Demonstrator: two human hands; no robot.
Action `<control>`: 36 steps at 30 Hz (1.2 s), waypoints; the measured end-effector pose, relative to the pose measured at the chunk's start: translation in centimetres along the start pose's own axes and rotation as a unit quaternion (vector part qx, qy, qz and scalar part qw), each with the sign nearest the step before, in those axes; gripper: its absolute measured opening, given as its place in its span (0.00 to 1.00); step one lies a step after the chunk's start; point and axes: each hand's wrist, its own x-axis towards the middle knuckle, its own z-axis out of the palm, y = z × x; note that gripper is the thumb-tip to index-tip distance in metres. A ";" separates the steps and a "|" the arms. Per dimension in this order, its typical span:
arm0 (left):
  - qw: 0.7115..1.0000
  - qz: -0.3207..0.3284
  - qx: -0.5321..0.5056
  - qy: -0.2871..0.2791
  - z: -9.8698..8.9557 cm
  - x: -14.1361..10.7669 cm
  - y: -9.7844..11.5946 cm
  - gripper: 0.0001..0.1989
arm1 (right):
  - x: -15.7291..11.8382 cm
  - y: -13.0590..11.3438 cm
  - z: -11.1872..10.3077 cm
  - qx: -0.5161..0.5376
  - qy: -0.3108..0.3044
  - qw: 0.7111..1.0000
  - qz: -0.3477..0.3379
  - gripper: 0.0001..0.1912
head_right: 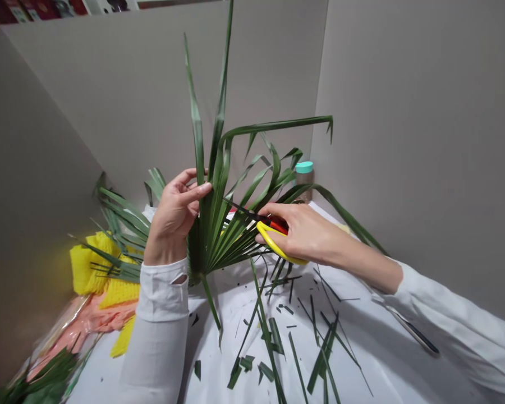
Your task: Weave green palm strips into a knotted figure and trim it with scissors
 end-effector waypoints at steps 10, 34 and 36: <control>1.000 0.003 0.004 -0.002 0.1 0.0 0.1 0.19 | -0.5 -1.0 -0.4 -0.057 0.010 0.998 0.003 0.17; 0.998 -0.013 0.028 -0.050 0.0 0.1 0.0 0.18 | 0.3 -2.1 -2.2 -0.131 -0.067 0.985 -0.095 0.13; 0.998 -0.009 0.033 -0.056 -0.2 0.1 0.1 0.19 | 0.4 -2.2 -2.5 -0.130 -0.079 0.983 -0.100 0.12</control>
